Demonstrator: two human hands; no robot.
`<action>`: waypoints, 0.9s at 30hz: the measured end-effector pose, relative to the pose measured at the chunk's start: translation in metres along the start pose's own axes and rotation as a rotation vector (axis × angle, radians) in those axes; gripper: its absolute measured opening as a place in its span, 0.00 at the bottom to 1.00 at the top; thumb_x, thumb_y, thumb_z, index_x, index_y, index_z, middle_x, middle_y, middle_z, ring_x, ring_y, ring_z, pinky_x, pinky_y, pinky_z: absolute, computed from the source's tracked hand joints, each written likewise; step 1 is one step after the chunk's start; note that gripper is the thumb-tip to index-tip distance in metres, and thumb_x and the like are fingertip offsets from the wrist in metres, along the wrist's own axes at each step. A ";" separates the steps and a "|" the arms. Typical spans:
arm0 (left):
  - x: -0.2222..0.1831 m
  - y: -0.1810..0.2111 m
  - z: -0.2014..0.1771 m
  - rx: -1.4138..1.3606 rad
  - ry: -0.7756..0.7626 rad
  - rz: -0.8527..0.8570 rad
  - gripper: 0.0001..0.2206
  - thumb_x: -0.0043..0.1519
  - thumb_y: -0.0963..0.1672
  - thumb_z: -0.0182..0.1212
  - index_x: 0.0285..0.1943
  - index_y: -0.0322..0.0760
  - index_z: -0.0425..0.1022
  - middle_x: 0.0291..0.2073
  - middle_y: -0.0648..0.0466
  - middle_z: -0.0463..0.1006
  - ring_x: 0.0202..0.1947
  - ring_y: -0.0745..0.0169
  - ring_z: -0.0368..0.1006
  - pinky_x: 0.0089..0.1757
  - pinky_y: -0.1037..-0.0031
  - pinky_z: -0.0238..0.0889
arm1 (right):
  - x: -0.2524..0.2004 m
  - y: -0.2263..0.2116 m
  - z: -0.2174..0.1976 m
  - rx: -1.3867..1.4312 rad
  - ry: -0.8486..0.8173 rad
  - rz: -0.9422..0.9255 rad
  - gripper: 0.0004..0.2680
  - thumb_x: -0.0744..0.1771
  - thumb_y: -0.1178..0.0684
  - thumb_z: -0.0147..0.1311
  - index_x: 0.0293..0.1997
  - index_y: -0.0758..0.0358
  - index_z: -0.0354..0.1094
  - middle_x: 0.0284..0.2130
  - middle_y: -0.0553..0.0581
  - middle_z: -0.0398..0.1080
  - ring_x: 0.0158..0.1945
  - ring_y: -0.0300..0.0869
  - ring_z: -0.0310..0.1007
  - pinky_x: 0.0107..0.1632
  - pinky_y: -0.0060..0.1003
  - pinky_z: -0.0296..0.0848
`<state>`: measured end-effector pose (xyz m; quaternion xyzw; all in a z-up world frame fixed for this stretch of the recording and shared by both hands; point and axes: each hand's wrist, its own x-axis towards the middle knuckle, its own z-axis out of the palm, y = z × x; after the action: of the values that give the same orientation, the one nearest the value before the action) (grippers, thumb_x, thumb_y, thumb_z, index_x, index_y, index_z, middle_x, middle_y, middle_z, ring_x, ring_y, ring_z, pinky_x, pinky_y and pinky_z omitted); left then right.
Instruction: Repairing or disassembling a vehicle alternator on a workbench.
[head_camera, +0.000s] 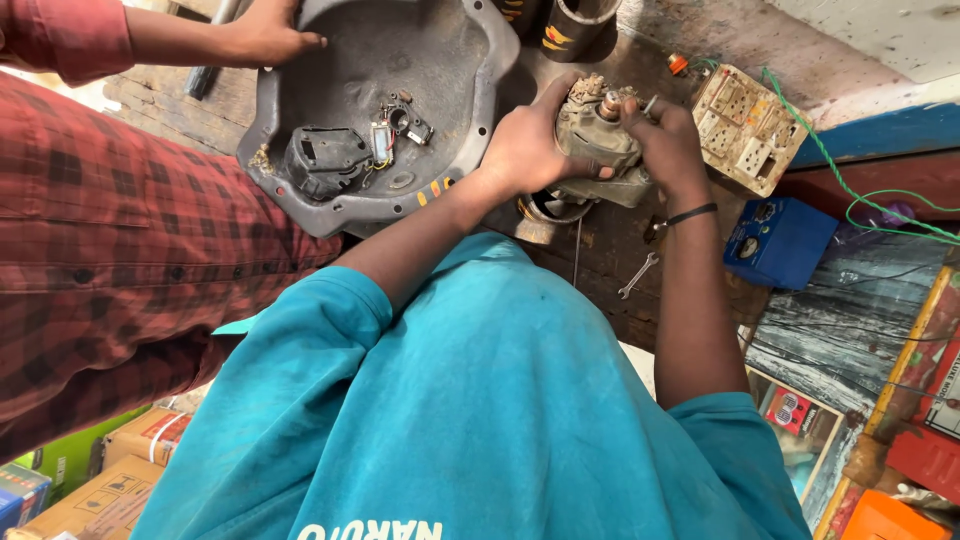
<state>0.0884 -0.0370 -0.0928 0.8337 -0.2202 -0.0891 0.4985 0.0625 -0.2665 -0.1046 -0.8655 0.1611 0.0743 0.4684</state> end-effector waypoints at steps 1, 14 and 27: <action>0.000 0.002 -0.001 0.001 -0.015 -0.004 0.52 0.43 0.60 0.80 0.73 0.37 0.57 0.51 0.40 0.82 0.51 0.37 0.78 0.51 0.58 0.71 | 0.003 0.005 -0.001 0.118 -0.042 -0.072 0.19 0.69 0.36 0.58 0.45 0.69 0.75 0.34 0.56 0.76 0.37 0.36 0.73 0.42 0.35 0.71; -0.032 0.012 0.003 -0.077 -0.029 -0.071 0.52 0.40 0.53 0.83 0.73 0.42 0.54 0.51 0.42 0.81 0.50 0.39 0.79 0.52 0.59 0.72 | -0.036 -0.009 0.010 0.134 -0.033 0.085 0.17 0.68 0.43 0.59 0.54 0.67 0.71 0.38 0.58 0.76 0.39 0.39 0.78 0.42 0.34 0.77; -0.072 -0.006 0.006 -0.247 0.048 0.111 0.52 0.49 0.46 0.82 0.78 0.39 0.44 0.65 0.42 0.73 0.62 0.42 0.73 0.58 0.64 0.69 | -0.092 0.048 0.053 0.547 0.007 -0.269 0.26 0.70 0.50 0.61 0.75 0.70 0.51 0.66 0.63 0.65 0.67 0.45 0.68 0.68 0.39 0.70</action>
<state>0.0245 -0.0063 -0.1058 0.7544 -0.2412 -0.0681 0.6067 -0.0390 -0.2278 -0.1457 -0.7210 0.0604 -0.0374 0.6893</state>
